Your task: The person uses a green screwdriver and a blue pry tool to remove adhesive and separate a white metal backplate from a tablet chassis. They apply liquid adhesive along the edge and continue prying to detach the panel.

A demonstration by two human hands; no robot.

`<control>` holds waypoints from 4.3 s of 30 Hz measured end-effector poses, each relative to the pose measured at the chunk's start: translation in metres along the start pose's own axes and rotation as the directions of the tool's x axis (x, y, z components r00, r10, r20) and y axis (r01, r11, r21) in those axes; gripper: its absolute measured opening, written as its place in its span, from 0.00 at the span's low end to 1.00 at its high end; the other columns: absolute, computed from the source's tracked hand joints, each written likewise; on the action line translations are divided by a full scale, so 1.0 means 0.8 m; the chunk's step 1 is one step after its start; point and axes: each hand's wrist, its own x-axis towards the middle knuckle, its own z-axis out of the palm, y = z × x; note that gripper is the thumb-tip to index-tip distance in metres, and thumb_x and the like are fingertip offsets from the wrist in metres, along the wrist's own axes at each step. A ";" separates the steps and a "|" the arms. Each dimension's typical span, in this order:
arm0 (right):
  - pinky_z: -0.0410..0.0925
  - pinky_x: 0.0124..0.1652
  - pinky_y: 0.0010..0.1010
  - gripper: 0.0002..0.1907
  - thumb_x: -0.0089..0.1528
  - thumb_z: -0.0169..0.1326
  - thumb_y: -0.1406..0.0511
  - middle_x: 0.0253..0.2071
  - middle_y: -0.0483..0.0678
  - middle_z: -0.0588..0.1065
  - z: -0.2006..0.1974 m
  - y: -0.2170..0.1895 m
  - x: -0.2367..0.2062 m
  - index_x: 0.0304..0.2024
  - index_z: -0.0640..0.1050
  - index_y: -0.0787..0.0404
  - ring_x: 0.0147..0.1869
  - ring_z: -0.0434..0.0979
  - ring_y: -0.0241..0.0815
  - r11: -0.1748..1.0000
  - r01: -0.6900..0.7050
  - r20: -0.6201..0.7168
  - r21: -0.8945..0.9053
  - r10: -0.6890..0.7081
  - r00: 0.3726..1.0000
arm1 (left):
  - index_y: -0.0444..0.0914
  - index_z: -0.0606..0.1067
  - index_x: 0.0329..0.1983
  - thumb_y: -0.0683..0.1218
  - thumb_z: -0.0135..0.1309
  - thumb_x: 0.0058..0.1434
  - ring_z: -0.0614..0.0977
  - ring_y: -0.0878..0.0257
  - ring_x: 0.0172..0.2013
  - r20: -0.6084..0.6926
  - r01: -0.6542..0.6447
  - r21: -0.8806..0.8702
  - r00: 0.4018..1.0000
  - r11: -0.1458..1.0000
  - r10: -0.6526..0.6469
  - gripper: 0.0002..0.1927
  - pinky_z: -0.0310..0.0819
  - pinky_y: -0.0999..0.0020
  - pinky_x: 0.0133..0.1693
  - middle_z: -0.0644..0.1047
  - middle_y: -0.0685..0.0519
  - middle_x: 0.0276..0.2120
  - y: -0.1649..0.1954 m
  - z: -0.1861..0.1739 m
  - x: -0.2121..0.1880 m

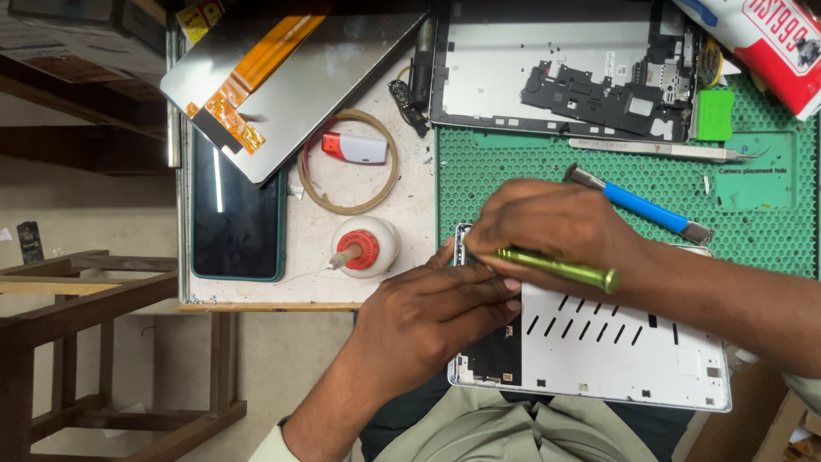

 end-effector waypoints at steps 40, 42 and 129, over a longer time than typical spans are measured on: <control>0.79 0.41 0.27 0.07 0.53 0.67 0.69 0.37 0.50 0.83 -0.130 -0.008 -0.204 0.32 0.81 0.63 0.45 0.86 0.41 0.825 -0.485 -0.168 -0.289 0.455 0.875 | 0.45 0.85 0.43 0.41 0.57 0.59 0.84 0.60 0.54 0.015 -0.003 0.080 1.000 0.997 0.002 0.11 0.76 0.55 0.61 0.84 0.58 0.46 0.020 0.016 0.026; 0.78 0.38 0.29 0.08 0.50 0.67 0.70 0.34 0.51 0.83 -0.130 -0.005 -0.207 0.30 0.81 0.64 0.42 0.86 0.42 0.777 -0.556 -0.174 -0.296 0.528 0.831 | 0.45 0.85 0.43 0.41 0.57 0.59 0.84 0.60 0.54 0.017 -0.001 0.077 1.000 0.997 0.000 0.11 0.75 0.55 0.61 0.84 0.58 0.46 0.020 0.017 0.026; 0.75 0.44 0.37 0.10 0.57 0.62 0.68 0.40 0.51 0.81 -0.037 -0.013 -0.022 0.39 0.80 0.66 0.47 0.80 0.48 0.968 0.004 0.096 -0.250 0.021 0.995 | 0.45 0.83 0.45 0.43 0.57 0.62 0.82 0.61 0.58 -0.028 -0.025 0.018 0.999 1.000 0.026 0.10 0.73 0.53 0.65 0.83 0.58 0.50 0.003 -0.003 0.007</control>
